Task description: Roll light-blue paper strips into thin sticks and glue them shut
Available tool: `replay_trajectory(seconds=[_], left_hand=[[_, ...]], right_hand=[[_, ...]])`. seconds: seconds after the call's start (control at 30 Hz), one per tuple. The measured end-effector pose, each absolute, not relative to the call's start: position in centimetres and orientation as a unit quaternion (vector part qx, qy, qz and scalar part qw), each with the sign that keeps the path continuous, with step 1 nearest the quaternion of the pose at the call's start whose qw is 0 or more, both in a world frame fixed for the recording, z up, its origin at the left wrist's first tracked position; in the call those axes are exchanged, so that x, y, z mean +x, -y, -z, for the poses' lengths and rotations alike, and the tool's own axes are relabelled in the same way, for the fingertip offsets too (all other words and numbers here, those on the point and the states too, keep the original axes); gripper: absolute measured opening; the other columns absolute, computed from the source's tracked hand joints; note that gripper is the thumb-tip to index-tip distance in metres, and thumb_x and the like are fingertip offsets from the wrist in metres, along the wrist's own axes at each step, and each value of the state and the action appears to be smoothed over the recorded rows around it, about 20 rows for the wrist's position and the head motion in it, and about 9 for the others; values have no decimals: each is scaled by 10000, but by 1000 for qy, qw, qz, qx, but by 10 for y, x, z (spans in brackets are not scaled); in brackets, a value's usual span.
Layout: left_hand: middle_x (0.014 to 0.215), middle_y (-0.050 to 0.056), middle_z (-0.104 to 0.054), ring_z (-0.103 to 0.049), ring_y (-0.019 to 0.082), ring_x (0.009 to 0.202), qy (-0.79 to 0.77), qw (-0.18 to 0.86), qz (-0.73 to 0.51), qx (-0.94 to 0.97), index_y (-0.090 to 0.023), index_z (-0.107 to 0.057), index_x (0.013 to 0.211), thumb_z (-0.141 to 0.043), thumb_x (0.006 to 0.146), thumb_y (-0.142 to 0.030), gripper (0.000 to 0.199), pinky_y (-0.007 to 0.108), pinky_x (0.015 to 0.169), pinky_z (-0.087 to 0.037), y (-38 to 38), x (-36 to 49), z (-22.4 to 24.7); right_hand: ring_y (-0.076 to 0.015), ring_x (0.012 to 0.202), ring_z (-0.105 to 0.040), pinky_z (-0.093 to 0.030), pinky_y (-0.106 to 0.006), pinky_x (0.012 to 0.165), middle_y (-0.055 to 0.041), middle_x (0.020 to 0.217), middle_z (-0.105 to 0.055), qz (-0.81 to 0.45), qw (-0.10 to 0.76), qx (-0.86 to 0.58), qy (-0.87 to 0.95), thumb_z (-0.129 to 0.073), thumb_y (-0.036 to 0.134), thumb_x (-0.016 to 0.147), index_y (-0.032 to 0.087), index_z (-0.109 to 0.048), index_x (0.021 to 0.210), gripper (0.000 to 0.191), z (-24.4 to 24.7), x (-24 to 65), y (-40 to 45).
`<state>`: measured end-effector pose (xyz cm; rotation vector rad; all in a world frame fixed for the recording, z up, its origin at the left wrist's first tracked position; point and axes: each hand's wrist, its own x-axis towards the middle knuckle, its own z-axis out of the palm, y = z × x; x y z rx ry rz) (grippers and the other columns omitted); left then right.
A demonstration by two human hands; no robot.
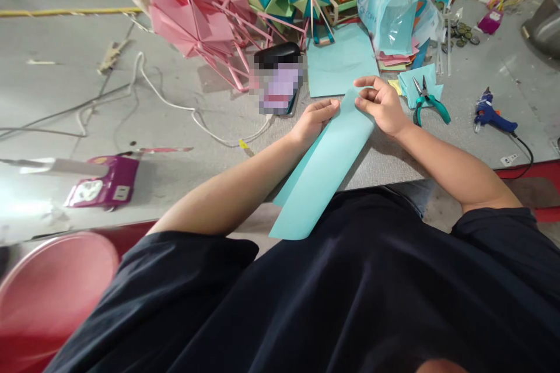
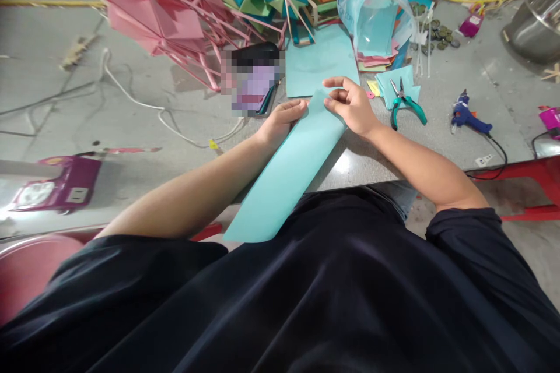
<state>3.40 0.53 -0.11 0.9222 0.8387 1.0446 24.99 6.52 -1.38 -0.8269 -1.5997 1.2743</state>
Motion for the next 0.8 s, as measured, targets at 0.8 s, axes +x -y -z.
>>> replay_trajectory(seconds=[0.8], left_hand=[[600, -70, -503, -407, 75, 454, -421, 637, -499, 410, -228, -641, 780, -894, 817, -312, 269, 221, 445, -301, -1, 40, -6]], right_hand=[[-221, 980, -776, -649, -354, 821, -31, 1039, -825, -531, 427, -350, 643, -981, 421, 854, 254, -700, 1239, 504, 12, 250, -62]])
